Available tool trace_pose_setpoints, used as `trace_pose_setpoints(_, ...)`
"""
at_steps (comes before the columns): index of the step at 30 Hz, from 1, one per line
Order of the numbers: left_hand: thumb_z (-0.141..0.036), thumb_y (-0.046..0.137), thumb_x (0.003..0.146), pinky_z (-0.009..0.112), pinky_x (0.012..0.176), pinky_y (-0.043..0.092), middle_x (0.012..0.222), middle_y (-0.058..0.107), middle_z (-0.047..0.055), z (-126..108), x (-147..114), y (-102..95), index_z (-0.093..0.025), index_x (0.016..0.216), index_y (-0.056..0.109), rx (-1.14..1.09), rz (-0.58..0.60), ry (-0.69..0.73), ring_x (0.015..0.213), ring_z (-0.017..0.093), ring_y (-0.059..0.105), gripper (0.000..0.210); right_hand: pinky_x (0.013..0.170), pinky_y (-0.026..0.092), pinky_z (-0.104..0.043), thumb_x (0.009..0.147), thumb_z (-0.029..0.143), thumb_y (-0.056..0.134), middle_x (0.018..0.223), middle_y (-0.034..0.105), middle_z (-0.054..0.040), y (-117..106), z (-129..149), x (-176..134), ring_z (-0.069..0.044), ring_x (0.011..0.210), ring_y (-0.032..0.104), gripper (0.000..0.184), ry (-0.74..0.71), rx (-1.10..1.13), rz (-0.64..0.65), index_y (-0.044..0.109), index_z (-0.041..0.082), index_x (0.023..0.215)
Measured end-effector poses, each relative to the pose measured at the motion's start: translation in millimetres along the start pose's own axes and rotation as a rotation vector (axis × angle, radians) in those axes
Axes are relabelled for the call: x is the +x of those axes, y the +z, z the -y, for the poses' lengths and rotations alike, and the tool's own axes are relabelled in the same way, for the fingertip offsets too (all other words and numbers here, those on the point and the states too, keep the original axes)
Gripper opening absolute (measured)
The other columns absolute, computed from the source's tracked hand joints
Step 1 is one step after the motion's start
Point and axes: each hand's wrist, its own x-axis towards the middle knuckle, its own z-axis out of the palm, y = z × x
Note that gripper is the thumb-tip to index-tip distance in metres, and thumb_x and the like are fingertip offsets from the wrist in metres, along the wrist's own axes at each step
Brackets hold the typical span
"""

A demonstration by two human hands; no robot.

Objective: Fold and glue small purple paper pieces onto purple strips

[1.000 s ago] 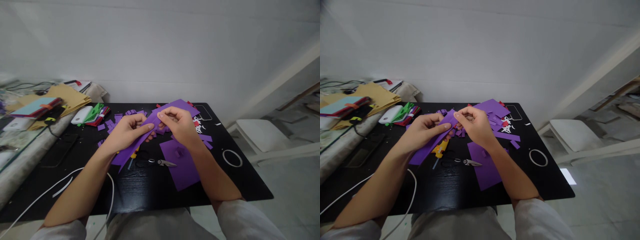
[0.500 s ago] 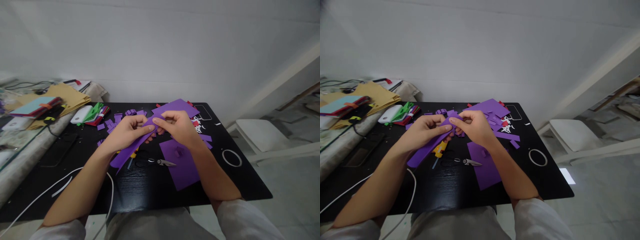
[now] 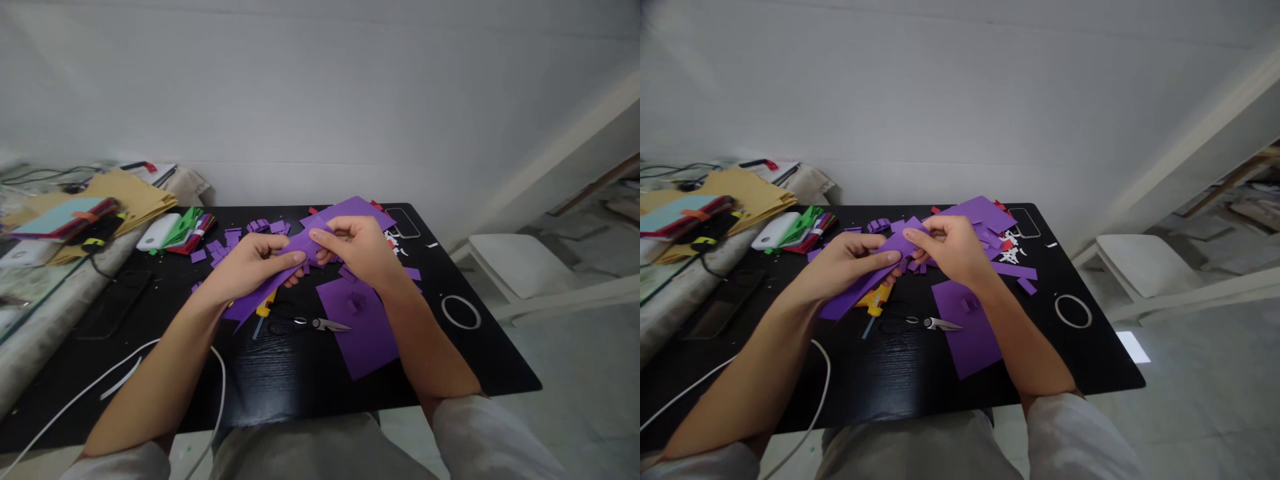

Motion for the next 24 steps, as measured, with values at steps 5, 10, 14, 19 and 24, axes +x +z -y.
trace_pose_setpoints(5, -0.046, 0.077, 0.091, 0.02, 0.051, 0.054, 0.074, 0.078, 0.005, 0.5, -2.5, -2.7, -0.017, 0.081, 0.078, 0.015, 0.011, -0.049, 0.059, 0.015, 0.071, 0.03, 0.065, 0.065, -0.033, 0.082, 0.049, 0.085, 0.065, 0.072, -0.0008, 3.5, 0.3, -1.0, -0.018, 0.063, 0.073, 0.034, 0.011, 0.005, -0.009, 0.071, 0.02, 0.072)
trace_pose_setpoints(10, -0.05, 0.076, 0.092, 0.023, 0.055, 0.056, 0.078, 0.079, 0.006, 2.9, -3.9, -4.6, -0.019, 0.087, 0.079, 0.045, 0.033, -0.06, 0.062, 0.016, 0.073, 0.032, 0.062, 0.065, -0.031, 0.073, 0.042, 0.093, 0.068, 0.074, -0.001, 4.6, 0.9, -1.6, -0.016, 0.062, 0.072, 0.03, 0.083, 0.027, 0.096, 0.075, 0.018, 0.076)
trace_pose_setpoints(14, -0.051, 0.075, 0.092, 0.024, 0.056, 0.057, 0.078, 0.08, 0.006, 1.8, -3.4, -3.9, -0.018, 0.084, 0.078, 0.059, 0.044, -0.067, 0.063, 0.017, 0.074, 0.033, 0.064, 0.066, -0.03, 0.074, 0.04, 0.093, 0.068, 0.075, -0.002, 3.2, 1.0, -1.1, -0.015, 0.063, 0.072, 0.028, 0.117, 0.019, 0.131, 0.079, 0.016, 0.08)
trace_pose_setpoints(19, -0.046, 0.073, 0.094, 0.023, 0.059, 0.06, 0.077, 0.08, 0.006, 0.0, -2.9, -4.0, -0.017, 0.082, 0.077, 0.074, 0.072, -0.03, 0.066, 0.017, 0.076, 0.031, 0.064, 0.066, -0.03, 0.072, 0.039, 0.094, 0.066, 0.075, -0.0023, 2.4, 0.6, -0.4, -0.015, 0.063, 0.073, 0.029, 0.125, 0.025, 0.13, 0.079, 0.015, 0.079)
trace_pose_setpoints(24, -0.045, 0.072, 0.095, 0.021, 0.059, 0.058, 0.076, 0.079, 0.005, -0.3, -3.3, -4.6, -0.016, 0.08, 0.075, 0.092, 0.069, -0.052, 0.065, 0.015, 0.075, 0.033, 0.067, 0.067, -0.031, 0.073, 0.043, 0.093, 0.068, 0.076, -0.0036, 1.5, 2.5, -0.7, -0.016, 0.064, 0.074, 0.032, 0.147, 0.049, 0.143, 0.078, 0.015, 0.077)
